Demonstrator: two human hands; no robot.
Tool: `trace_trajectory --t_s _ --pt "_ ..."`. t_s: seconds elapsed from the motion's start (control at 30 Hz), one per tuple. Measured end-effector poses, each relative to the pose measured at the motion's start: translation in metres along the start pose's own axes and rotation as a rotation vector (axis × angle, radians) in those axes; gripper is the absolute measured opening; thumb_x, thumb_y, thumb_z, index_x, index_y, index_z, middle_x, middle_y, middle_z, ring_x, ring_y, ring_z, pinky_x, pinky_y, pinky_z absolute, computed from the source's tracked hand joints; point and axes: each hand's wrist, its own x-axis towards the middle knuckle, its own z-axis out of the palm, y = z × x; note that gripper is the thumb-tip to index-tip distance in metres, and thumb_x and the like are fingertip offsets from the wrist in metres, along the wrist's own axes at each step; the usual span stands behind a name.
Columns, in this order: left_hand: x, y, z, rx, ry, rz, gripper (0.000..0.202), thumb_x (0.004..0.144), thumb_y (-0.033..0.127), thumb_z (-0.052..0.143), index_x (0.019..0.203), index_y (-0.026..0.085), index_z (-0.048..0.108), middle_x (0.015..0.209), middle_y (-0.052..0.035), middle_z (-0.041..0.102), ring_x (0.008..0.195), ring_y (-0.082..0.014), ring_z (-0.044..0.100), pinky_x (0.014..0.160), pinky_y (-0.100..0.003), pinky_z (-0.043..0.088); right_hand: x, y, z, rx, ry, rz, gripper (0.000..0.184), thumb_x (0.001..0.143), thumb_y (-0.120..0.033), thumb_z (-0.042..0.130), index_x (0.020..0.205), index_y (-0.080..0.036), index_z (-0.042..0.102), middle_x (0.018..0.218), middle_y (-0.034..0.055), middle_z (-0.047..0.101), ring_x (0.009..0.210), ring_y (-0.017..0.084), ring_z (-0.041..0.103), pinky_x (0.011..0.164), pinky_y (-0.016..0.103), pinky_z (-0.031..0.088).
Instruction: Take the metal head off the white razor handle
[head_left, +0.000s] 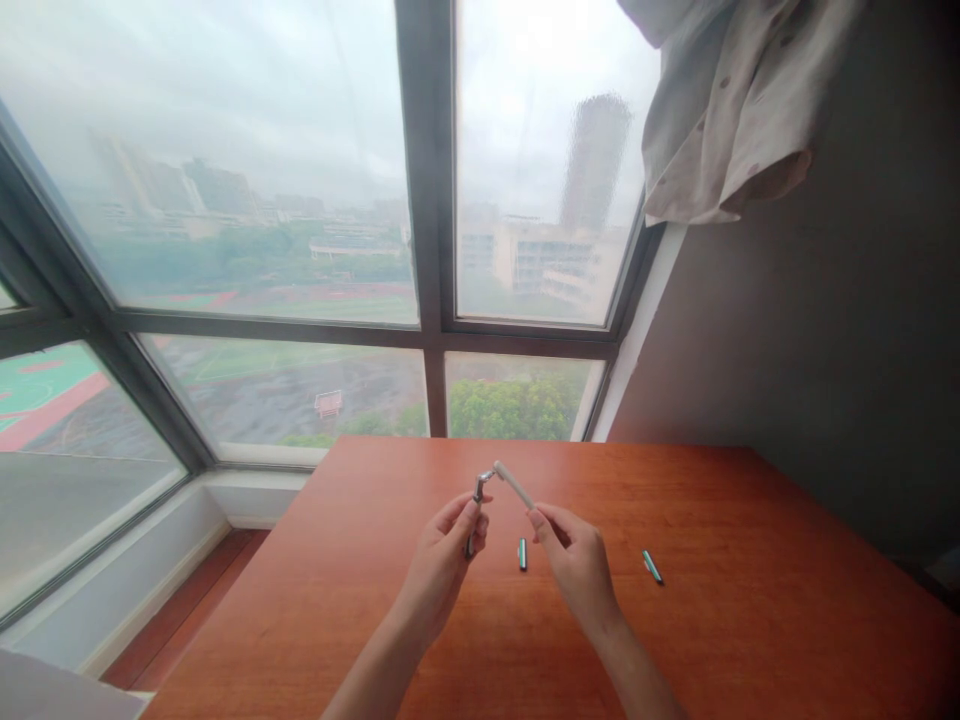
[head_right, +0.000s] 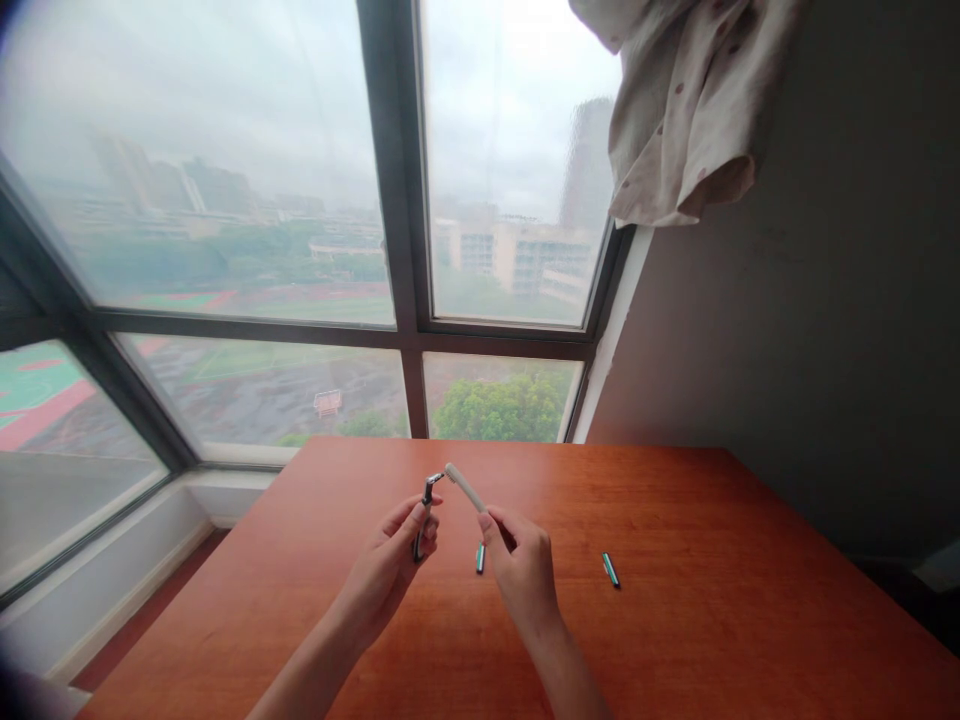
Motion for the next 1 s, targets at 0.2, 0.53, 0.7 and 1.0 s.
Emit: trace_trajectory --t_s 0.2,0.53,0.7,1.0 --pt "-0.002 0.001 0.0 0.019 -0.028 0.01 0.033 0.082 0.038 0.062 0.106 0.016 0.065 0.066 0.0016 0.046 0.059 -0.0082 0.037 0.057 -0.022 0.03 0.0 -0.003 0.0 0.037 -0.025 0.001 0.037 0.088 -0.043 0.05 0.089 -0.013 0.072 0.066 0.0039 0.064 0.06 0.015 0.058 0.055 0.021 0.042" --pt "0.0 0.001 0.0 0.021 -0.015 0.025 0.033 0.082 0.038 0.061 0.107 0.016 0.064 0.066 0.0015 0.047 0.059 -0.0078 0.037 0.057 -0.021 0.03 -0.002 -0.005 0.001 0.095 -0.046 -0.003 0.036 0.088 -0.042 0.05 0.087 -0.013 0.072 0.06 0.0017 0.059 0.054 0.013 0.054 0.05 0.021 0.04" --pt "0.0 0.001 -0.001 0.034 -0.015 0.029 0.032 0.084 0.038 0.06 0.109 0.017 0.063 0.067 0.0013 0.048 0.059 -0.0078 0.037 0.057 -0.02 0.03 -0.002 -0.01 0.001 0.114 -0.092 -0.038 0.034 0.089 -0.04 0.049 0.087 -0.014 0.071 0.065 0.0029 0.061 0.058 0.014 0.055 0.052 0.021 0.041" --pt "0.002 0.0 -0.005 0.123 0.03 0.032 0.036 0.08 0.041 0.062 0.108 0.017 0.065 0.066 0.0012 0.046 0.06 -0.009 0.038 0.058 -0.02 0.032 0.0 -0.003 -0.003 0.023 -0.009 -0.041 0.033 0.088 -0.039 0.05 0.085 -0.014 0.071 0.068 0.0039 0.063 0.061 0.015 0.056 0.056 0.022 0.041"
